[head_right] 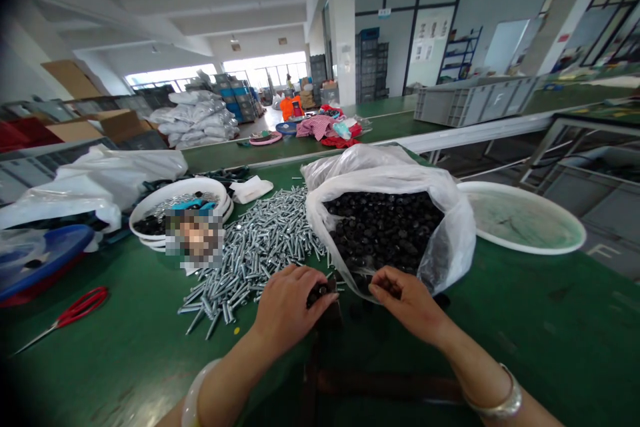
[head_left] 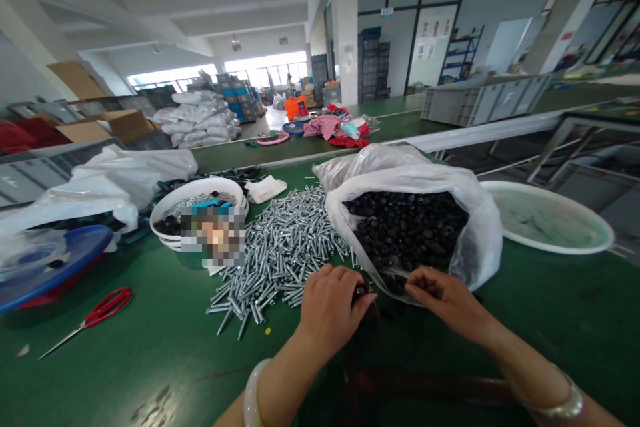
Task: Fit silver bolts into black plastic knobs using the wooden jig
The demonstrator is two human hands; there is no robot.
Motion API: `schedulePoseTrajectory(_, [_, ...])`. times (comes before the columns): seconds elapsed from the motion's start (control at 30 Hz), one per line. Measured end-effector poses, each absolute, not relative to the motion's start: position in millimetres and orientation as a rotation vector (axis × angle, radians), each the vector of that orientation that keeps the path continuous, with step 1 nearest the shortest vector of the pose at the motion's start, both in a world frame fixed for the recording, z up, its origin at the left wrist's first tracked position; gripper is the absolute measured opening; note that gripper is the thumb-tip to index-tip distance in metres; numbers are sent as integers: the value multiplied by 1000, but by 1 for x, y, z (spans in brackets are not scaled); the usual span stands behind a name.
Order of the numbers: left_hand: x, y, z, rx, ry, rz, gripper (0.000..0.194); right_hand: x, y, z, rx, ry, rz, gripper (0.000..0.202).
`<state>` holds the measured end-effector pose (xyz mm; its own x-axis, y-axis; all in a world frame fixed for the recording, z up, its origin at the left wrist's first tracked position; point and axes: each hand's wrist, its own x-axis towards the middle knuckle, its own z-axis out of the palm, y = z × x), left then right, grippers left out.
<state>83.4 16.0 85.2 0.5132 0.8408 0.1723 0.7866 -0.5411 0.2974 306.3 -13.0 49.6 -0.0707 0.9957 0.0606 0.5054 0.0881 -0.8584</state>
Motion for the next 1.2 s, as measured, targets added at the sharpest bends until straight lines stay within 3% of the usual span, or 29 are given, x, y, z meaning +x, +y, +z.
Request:
schedulePoseTrajectory(0.17, [78, 15, 86, 2585, 1344, 407, 52, 310, -13, 47, -1511, -1661, 894, 22])
schedulePoseTrajectory(0.37, [78, 17, 83, 2582, 1338, 391, 25, 307, -12, 42, -1496, -1694, 903, 22])
schedulePoseTrajectory(0.53, [78, 18, 87, 2551, 1389, 447, 33, 314, -11, 43, -1498, -1709, 835, 21])
schedulePoseTrajectory(0.63, [76, 19, 93, 2534, 1373, 465, 43, 333, -2, 48, -1625, -1756, 597, 19])
schedulePoseTrajectory(0.8, [83, 43, 100, 2548, 1332, 404, 24, 359, 35, 56, -1874, -2016, 109, 22])
schedulePoseTrajectory(1.03, [120, 110, 83, 2658, 1295, 172, 21, 340, 87, 45, -2012, -2169, 127, 28])
schedulePoseTrajectory(1.2, [156, 137, 71, 2724, 1243, 210, 27, 336, 99, 39, -2004, -2090, 272, 17])
